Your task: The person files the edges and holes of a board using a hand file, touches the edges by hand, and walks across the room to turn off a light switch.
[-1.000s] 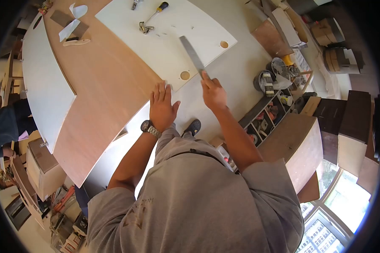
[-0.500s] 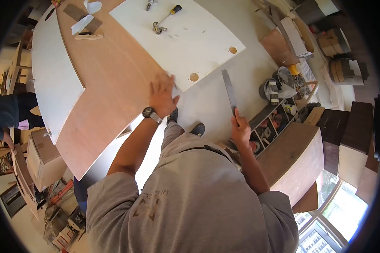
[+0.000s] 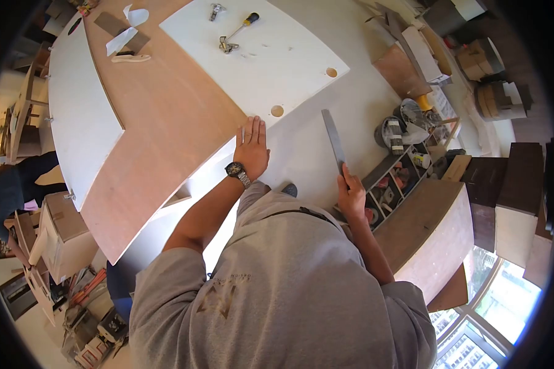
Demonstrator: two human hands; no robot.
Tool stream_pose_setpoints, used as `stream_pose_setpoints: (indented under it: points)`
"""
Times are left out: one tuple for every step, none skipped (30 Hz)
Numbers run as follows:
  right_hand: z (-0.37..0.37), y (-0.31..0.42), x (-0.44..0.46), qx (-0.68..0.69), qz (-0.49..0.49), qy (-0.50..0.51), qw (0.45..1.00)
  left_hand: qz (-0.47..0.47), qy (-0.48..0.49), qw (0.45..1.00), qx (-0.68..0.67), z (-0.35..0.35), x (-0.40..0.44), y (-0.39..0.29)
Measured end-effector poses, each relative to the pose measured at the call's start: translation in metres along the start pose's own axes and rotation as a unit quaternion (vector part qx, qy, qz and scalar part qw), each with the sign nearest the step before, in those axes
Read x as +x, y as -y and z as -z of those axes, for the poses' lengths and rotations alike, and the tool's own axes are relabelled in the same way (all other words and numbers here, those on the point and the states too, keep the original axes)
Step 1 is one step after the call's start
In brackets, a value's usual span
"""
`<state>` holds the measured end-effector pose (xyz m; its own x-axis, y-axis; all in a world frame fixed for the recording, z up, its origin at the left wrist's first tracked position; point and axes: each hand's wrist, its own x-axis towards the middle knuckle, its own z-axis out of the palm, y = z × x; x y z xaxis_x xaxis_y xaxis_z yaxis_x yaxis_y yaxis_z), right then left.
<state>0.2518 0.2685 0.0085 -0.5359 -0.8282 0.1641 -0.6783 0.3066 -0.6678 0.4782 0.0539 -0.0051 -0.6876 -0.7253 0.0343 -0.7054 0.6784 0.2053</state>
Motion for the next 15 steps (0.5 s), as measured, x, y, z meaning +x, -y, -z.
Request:
stream_pose_setpoints:
  points:
    - [0.002,-0.003,0.001,0.001,0.012,-0.008,1.0,-0.016,0.009,1.0,0.019,0.001,0.003,0.0]
    - [0.003,-0.006,0.0,0.002,0.009,-0.009,1.0,-0.077,0.021,0.997,0.022,0.003,0.0,-0.001]
    - [0.005,-0.006,-0.002,0.005,0.004,-0.009,1.0,-0.09,0.018,0.996,0.008,0.005,0.002,-0.002]
    - [0.006,-0.006,-0.004,0.008,-0.001,-0.01,1.0,-0.104,0.015,0.994,-0.005,0.007,0.004,-0.003]
    - [0.006,-0.005,-0.004,0.009,-0.006,-0.006,1.0,-0.119,0.012,0.993,-0.017,0.008,0.008,-0.004]
    - [0.006,-0.004,-0.004,0.009,-0.012,-0.002,1.0,-0.097,-0.01,0.995,-0.015,0.007,0.015,-0.004]
    - [0.006,-0.003,-0.004,0.008,-0.018,0.002,1.0,-0.076,-0.032,0.996,-0.014,0.003,0.026,-0.003]
    - [0.003,-0.004,-0.005,0.005,-0.013,-0.001,1.0,-0.055,-0.053,0.997,-0.015,0.0,0.032,-0.005]
    - [-0.002,-0.002,-0.002,0.001,-0.006,-0.002,1.0,-0.123,-0.001,0.992,-0.027,-0.003,0.033,-0.008]
    - [-0.007,-0.001,0.004,-0.003,0.003,-0.004,1.0,-0.19,0.05,0.98,-0.038,-0.005,0.034,-0.01]
    - [-0.012,0.0,0.011,-0.01,0.009,-0.001,1.0,-0.256,0.1,0.96,-0.048,-0.006,0.036,-0.011]
    - [-0.016,0.004,0.015,-0.017,0.011,0.003,1.0,-0.283,0.053,0.956,-0.062,-0.003,0.032,-0.015]
    - [-0.02,0.009,0.018,-0.023,0.012,0.008,1.0,-0.239,0.026,0.967,-0.09,0.002,0.036,-0.014]
    - [-0.028,0.011,0.022,-0.018,0.015,0.001,1.0,-0.194,-0.002,0.974,-0.117,0.007,0.043,-0.009]
    - [-0.034,0.014,0.024,-0.021,0.011,0.011,1.0,-0.149,-0.029,0.978,-0.145,0.012,0.05,-0.001]
